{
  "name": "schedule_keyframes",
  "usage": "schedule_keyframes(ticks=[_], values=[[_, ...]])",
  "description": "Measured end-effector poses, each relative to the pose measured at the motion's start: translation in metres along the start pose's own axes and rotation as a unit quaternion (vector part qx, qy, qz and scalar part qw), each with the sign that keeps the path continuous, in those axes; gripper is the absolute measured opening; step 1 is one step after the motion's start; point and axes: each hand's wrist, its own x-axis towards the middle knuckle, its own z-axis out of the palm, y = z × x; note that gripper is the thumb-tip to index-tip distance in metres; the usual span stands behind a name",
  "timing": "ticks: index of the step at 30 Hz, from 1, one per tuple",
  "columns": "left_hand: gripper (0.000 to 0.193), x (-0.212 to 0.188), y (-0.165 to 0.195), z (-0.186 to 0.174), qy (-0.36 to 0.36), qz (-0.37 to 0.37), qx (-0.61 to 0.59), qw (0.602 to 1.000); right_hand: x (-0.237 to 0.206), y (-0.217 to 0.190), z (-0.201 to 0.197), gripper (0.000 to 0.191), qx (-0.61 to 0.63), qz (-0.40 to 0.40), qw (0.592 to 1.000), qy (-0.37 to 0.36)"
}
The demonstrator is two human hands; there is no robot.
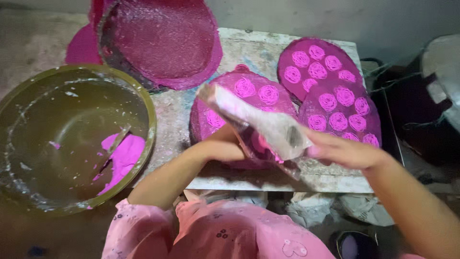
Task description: The person loads pink paste into a handheld extruder and squeezes it into spiral coils on circular trays. They repeatedly refill the extruder from a bowl, then transfer a filled tray to a steamer and move finished trays to a drying rack.
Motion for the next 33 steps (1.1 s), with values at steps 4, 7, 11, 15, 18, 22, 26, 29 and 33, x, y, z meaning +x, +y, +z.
schedule_keyframes(ticks=[4, 7, 11, 15, 18, 22, 26, 29, 33], values=[[0.091, 0.015, 0.016, -0.011, -0.034, 0.125, -0.147, 0.981, -0.052, 0.068, -0.012, 0.082, 0.365, 0.132, 0.920, -0.056], [0.101, 0.032, 0.002, -0.004, -0.032, 0.289, -0.507, 0.811, -0.076, 0.103, 0.004, 0.072, 0.393, 0.284, 0.871, 0.082], [0.085, 0.054, -0.044, 0.032, -0.001, 0.316, -0.693, 0.648, -0.071, 0.108, 0.019, 0.070, 0.354, 0.332, 0.873, 0.051], [0.046, 0.066, -0.094, 0.044, 0.089, 0.283, -0.760, 0.578, -0.043, 0.091, 0.018, 0.071, 0.132, 0.383, 0.912, 0.063], [0.044, 0.065, -0.120, 0.030, 0.110, 0.282, -0.785, 0.541, -0.015, 0.091, 0.026, 0.073, 0.044, 0.327, 0.942, 0.067], [0.045, 0.054, -0.134, 0.019, 0.103, 0.287, -0.780, 0.547, 0.007, 0.093, 0.043, 0.075, -0.025, 0.313, 0.946, 0.079], [0.044, 0.056, -0.131, 0.029, 0.129, 0.276, -0.795, 0.525, 0.005, 0.082, 0.038, 0.074, 0.023, 0.388, 0.919, 0.071], [0.042, 0.065, -0.128, 0.028, 0.128, 0.280, -0.802, 0.512, 0.007, 0.074, 0.032, 0.069, -0.035, 0.375, 0.921, 0.096], [0.044, 0.064, -0.131, 0.011, 0.112, 0.296, -0.772, 0.552, 0.017, 0.073, 0.041, 0.065, -0.023, 0.329, 0.936, 0.120]])
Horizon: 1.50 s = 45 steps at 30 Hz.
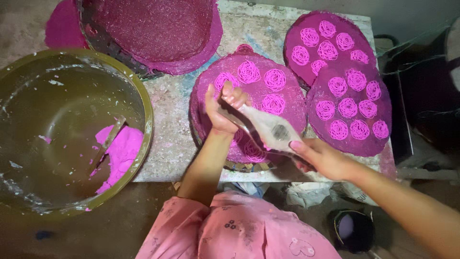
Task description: The person loads pink paste into a handheld extruder and squeezes it into spiral coils on circular trays. They repeatedly refill the extruder from a bowl, then transfer a filled tray to a steamer and move finished trays to a drying rack.
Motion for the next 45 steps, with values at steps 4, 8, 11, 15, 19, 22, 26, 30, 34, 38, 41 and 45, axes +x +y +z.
schedule_keyframes(ticks=[4, 8, 11, 15, 19, 22, 26, 30, 34, 38, 41, 45], values=[[0.044, -0.010, 0.002, 0.000, 0.018, 0.011, 0.018, 1.000, -0.005, -0.001, 0.006, 0.074, 0.007, 0.039, 0.999, -0.031], [0.041, -0.008, -0.015, 0.003, 0.032, 0.009, -0.027, 0.999, -0.009, 0.001, -0.006, 0.065, -0.050, 0.040, 0.998, -0.004], [0.039, 0.006, -0.013, 0.010, 0.012, -0.010, -0.042, 0.999, 0.000, 0.004, -0.010, 0.053, -0.053, 0.013, 0.997, 0.050], [0.057, 0.004, 0.004, 0.013, 0.199, -0.128, 0.135, 0.962, 0.007, 0.016, -0.010, 0.061, -0.005, -0.034, 0.999, 0.009], [0.071, -0.027, -0.001, -0.008, 0.218, -0.337, 0.426, 0.811, 0.005, 0.031, -0.014, 0.056, 0.002, -0.043, 0.999, 0.008], [0.084, -0.044, -0.007, -0.030, 0.204, -0.375, 0.494, 0.757, 0.010, 0.044, -0.011, 0.056, 0.011, -0.049, 0.998, 0.029], [0.086, -0.059, -0.005, -0.037, 0.220, -0.368, 0.493, 0.757, 0.025, 0.061, -0.004, 0.052, 0.072, -0.061, 0.994, 0.046], [0.076, -0.087, 0.004, -0.025, 0.139, -0.309, 0.730, 0.594, 0.026, 0.082, -0.009, 0.053, 0.089, -0.092, 0.990, 0.066], [0.077, -0.094, 0.007, -0.005, 0.012, -0.220, 0.803, 0.554, 0.010, 0.100, -0.019, 0.061, 0.085, -0.131, 0.985, 0.068], [0.079, -0.051, -0.006, 0.014, 0.072, -0.191, 0.586, 0.784, -0.009, 0.100, -0.019, 0.069, 0.184, -0.163, 0.969, -0.003], [0.071, -0.006, -0.041, 0.022, 0.055, -0.140, 0.149, 0.977, -0.024, 0.087, -0.027, 0.070, 0.191, -0.024, 0.978, -0.080], [0.054, 0.041, -0.090, 0.017, 0.022, -0.104, -0.036, 0.994, -0.038, 0.068, -0.059, 0.072, 0.151, 0.089, 0.984, -0.013]])
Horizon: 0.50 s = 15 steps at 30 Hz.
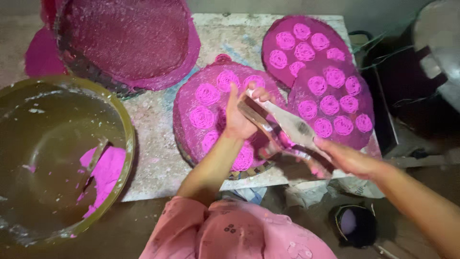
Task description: The person loads pink paste into a handheld extruder and squeezes it into spiral coils on circular trays. They repeatedly refill the extruder from a bowl, then transfer a filled tray to a steamer and move finished trays to a drying rack.
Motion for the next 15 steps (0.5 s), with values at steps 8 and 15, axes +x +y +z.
schedule_keyframes(ticks=[8, 15], values=[[0.049, 0.035, 0.002, -0.033, 0.023, 0.047, 0.011, 0.999, 0.021, -0.008, -0.005, 0.063, -0.171, -0.086, 0.966, 0.176], [0.046, 0.040, -0.011, -0.027, 0.069, 0.067, -0.019, 0.995, 0.012, -0.030, -0.018, 0.065, -0.214, -0.053, 0.959, 0.175]])
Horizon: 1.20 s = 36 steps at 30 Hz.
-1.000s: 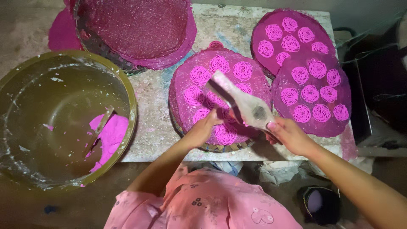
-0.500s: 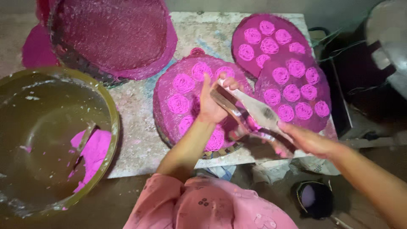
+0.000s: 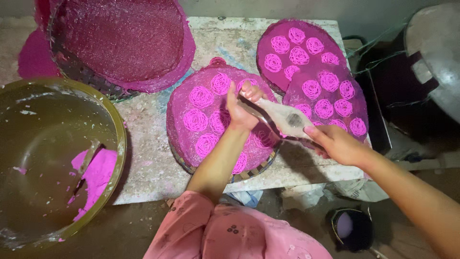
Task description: The person loads pink paste into a handheld extruder and squeezes it into spiral coils on circular trays. They repeatedly refill the extruder from a bowl, then transfer a filled tray to a steamer and move finished trays to a drying rack.
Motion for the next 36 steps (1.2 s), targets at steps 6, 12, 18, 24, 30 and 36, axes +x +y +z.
schedule_keyframes(ticks=[6, 12, 18, 24, 30, 36], values=[[0.046, 0.005, 0.013, 0.010, 0.012, 0.027, 0.082, 0.996, 0.005, -0.006, 0.015, 0.067, 0.062, -0.033, 0.998, -0.008], [0.043, 0.001, -0.009, 0.019, 0.027, 0.029, 0.038, 0.998, 0.003, 0.008, -0.002, 0.062, -0.013, -0.006, 1.000, 0.013], [0.055, 0.006, 0.001, 0.044, 0.165, -0.079, 0.162, 0.970, 0.013, 0.023, -0.001, 0.053, 0.097, -0.065, 0.993, 0.026], [0.065, -0.021, -0.004, 0.018, 0.143, -0.318, 0.531, 0.773, 0.015, 0.049, 0.008, 0.055, 0.127, -0.111, 0.986, 0.010], [0.075, -0.041, 0.002, 0.007, 0.117, -0.308, 0.610, 0.720, 0.030, 0.064, 0.033, 0.048, 0.217, -0.111, 0.964, 0.108], [0.070, -0.078, 0.038, 0.008, -0.039, -0.096, 0.923, 0.370, 0.035, 0.085, 0.057, 0.068, 0.284, -0.190, 0.910, 0.235]])
